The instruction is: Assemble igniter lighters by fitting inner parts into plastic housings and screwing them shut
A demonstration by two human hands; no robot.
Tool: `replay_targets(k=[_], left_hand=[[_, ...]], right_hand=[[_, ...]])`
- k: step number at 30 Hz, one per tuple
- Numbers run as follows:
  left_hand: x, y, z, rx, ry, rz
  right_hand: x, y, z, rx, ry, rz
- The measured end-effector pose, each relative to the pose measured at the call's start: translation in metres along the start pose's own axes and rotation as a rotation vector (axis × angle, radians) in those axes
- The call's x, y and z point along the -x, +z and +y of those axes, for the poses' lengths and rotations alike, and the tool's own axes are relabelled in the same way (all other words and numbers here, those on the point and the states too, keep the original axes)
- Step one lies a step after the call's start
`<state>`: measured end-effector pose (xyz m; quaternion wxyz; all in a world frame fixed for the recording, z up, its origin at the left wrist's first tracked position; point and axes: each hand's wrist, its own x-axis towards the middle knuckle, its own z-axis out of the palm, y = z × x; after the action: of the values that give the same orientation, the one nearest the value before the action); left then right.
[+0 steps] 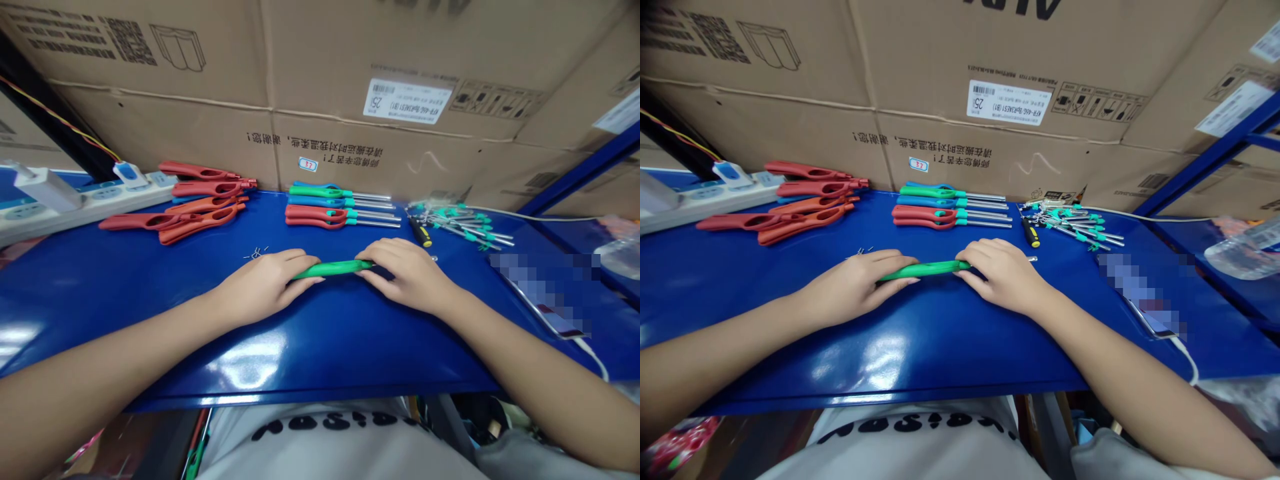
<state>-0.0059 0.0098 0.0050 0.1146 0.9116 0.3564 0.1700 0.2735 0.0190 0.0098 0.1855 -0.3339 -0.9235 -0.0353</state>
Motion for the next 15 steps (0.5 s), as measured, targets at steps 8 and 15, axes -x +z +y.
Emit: replay_targets(k=[8,15], left_hand=[[0.0018,0.0013,0.0020,0.006,0.023,-0.052],[0.0006,0.0021,0.0028,-0.011,0.006,-0.054]], right_hand=[[0.0006,0.0027,-0.0036,0.067,-0.056,-0.034],[-0.0004,-0.0005,-0.0040,0.053,-0.003,-0.085]])
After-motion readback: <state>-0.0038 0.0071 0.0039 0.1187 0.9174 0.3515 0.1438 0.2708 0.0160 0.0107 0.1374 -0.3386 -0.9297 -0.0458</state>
